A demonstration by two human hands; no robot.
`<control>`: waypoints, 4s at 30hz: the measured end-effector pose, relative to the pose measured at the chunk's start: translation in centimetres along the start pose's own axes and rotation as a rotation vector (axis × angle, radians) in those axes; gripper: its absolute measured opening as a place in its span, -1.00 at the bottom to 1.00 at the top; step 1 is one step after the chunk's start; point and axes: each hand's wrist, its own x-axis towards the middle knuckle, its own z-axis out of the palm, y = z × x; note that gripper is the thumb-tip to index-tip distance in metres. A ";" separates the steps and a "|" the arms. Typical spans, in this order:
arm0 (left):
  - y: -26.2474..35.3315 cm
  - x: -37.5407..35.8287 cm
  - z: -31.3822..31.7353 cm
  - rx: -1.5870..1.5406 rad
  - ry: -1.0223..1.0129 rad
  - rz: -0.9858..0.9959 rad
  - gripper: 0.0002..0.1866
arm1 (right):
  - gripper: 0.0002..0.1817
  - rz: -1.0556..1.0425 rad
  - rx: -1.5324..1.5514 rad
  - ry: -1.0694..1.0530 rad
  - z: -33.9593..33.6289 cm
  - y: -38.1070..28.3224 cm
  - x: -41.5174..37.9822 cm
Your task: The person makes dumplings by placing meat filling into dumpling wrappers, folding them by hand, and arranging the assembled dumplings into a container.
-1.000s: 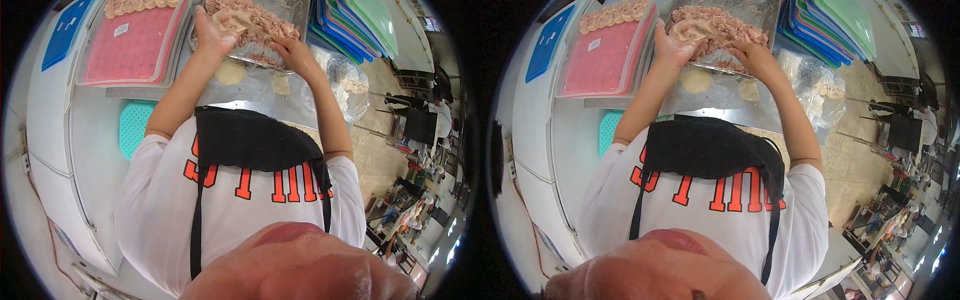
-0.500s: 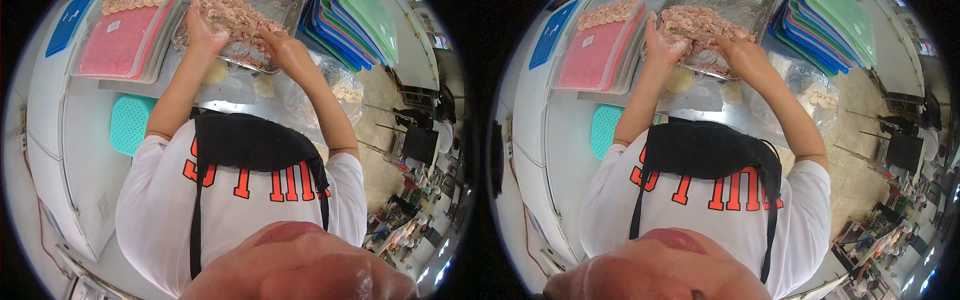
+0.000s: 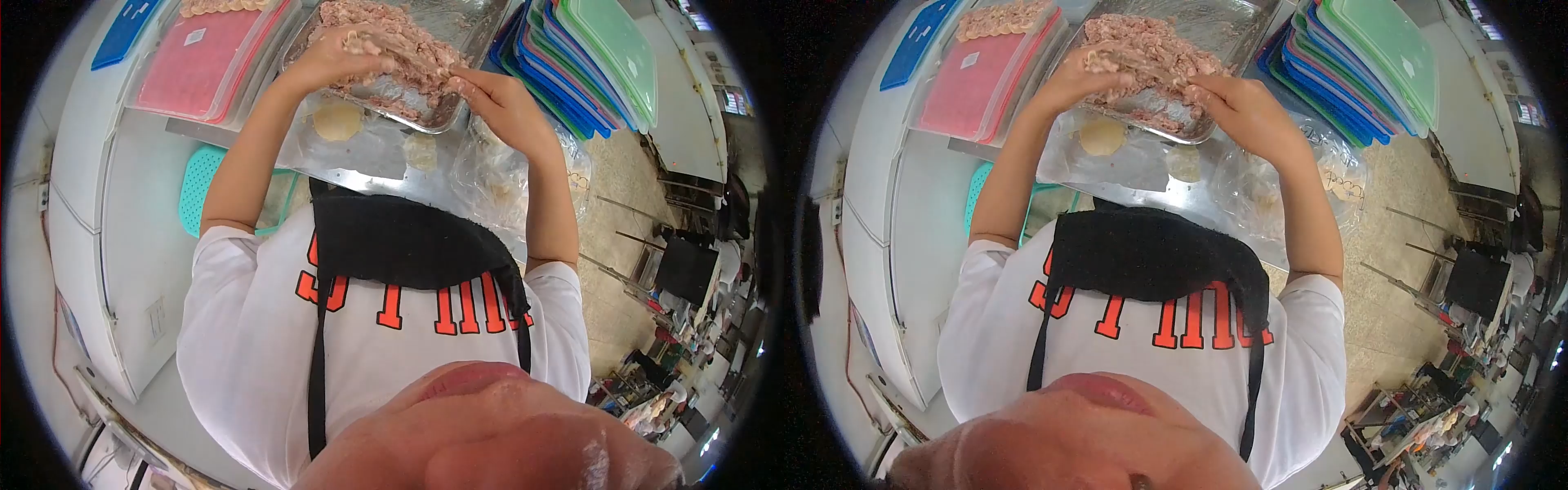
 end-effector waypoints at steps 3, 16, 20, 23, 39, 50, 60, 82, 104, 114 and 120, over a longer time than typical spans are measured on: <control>-2.4 0.9 0.7 -0.685 -0.036 -0.238 -0.45 | -0.65 0.014 0.040 0.088 0.3 1.7 0.3; -0.7 0.8 1.8 0.207 0.106 0.329 -0.33 | -0.70 0.093 -0.032 -0.020 -0.2 1.1 -1.2; -3.2 1.8 1.5 0.260 0.035 0.219 -0.40 | -0.76 -0.203 -0.215 0.202 2.0 3.3 -0.6; -4.3 3.0 1.2 0.021 0.082 -0.013 -0.37 | -0.74 -0.085 -0.543 0.356 2.4 0.5 -0.2; -3.7 1.1 -1.0 0.355 -0.022 0.082 -0.30 | -0.64 0.079 0.134 0.035 4.1 3.9 0.9; -6.8 2.2 -0.3 0.155 -0.123 -0.246 -0.17 | -0.73 0.069 -0.676 0.094 6.9 7.9 3.6; -0.9 -1.5 -2.6 0.124 0.172 0.374 -0.46 | -0.61 0.122 0.148 0.078 1.0 0.9 -0.2; -2.9 -5.5 -16.3 0.145 -0.149 0.196 -0.38 | -0.66 -0.053 -0.296 0.239 11.2 -12.1 7.4; -21.1 0.2 -37.0 0.902 0.432 0.025 -0.72 | -0.66 0.549 0.336 0.575 17.0 -10.8 0.9; -18.1 -1.8 -39.9 1.266 0.178 0.126 -0.74 | -0.67 0.588 0.387 0.601 16.8 -10.7 0.4; -21.9 -1.1 -41.0 1.357 0.348 0.339 -0.64 | -0.64 0.559 0.362 0.528 15.5 -8.2 0.4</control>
